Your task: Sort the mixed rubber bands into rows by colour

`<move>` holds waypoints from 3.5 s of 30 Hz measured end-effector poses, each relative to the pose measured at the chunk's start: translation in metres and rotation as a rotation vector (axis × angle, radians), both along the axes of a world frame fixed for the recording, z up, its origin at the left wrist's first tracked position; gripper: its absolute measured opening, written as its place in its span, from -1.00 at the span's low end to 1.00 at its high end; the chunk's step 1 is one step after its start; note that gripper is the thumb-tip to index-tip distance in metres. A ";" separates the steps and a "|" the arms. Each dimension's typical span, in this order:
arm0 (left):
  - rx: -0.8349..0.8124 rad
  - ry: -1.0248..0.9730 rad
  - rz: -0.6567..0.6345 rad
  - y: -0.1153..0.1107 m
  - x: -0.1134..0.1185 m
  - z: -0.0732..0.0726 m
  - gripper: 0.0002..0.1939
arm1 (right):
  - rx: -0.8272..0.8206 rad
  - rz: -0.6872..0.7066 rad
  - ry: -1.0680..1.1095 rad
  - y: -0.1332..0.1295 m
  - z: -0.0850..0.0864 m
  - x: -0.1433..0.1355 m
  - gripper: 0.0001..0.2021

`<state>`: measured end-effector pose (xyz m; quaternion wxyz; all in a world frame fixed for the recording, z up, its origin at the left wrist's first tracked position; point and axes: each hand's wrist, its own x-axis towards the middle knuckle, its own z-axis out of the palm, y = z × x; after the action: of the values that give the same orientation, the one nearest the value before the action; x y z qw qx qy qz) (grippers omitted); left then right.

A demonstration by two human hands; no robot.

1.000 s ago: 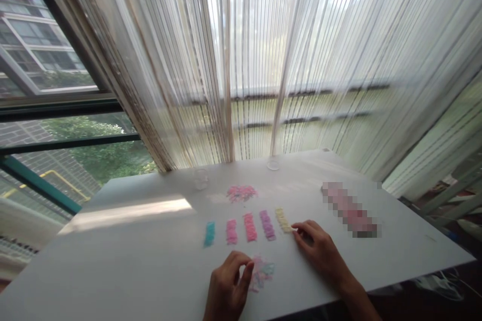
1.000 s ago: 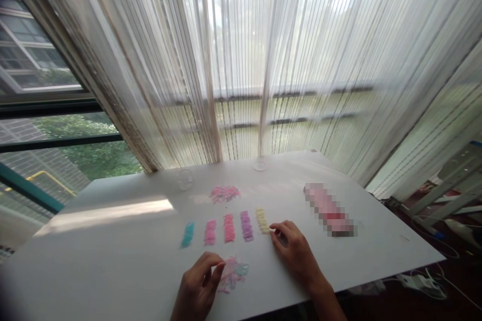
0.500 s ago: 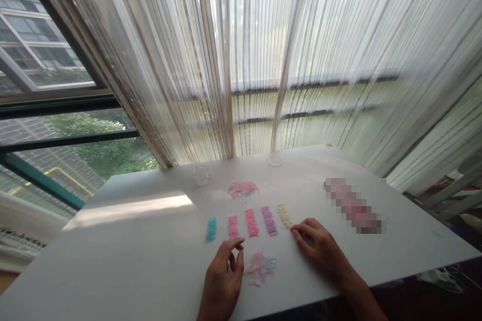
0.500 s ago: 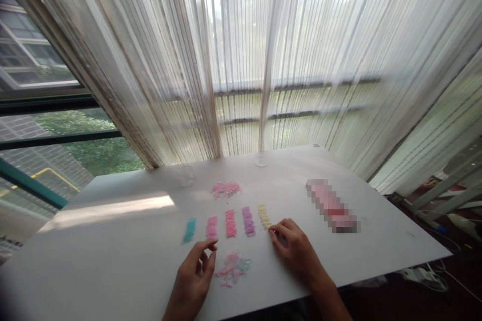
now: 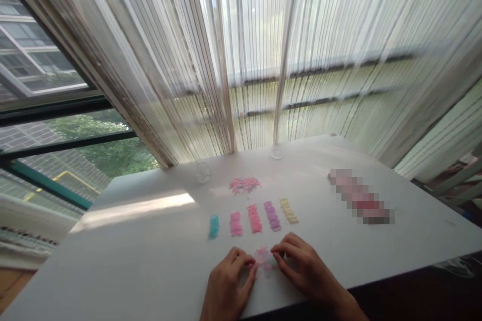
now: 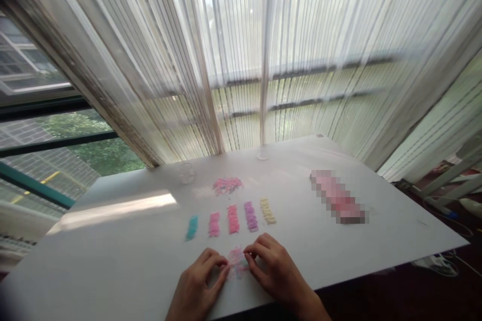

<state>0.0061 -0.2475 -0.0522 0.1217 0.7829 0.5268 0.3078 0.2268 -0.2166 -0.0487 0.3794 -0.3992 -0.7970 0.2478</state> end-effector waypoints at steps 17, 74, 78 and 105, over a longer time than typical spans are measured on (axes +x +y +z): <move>-0.038 -0.100 -0.016 -0.002 -0.003 0.002 -0.78 | 0.009 0.016 -0.009 -0.004 0.000 -0.004 -0.86; 0.177 -0.255 -0.101 0.004 0.011 -0.016 -0.94 | -0.069 -0.011 0.079 -0.001 -0.007 0.004 -0.90; 0.168 -0.268 -0.091 0.004 0.011 -0.014 -0.93 | -0.012 -0.154 0.043 0.014 0.002 0.035 -0.87; 0.088 -0.280 -0.095 0.000 0.011 -0.008 -0.88 | 0.085 -0.198 -0.191 0.038 -0.014 0.068 -0.86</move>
<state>0.0175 -0.2471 -0.0604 0.1741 0.7610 0.4529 0.4307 0.2951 -0.1782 -0.0626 0.3412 -0.4812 -0.7960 0.1359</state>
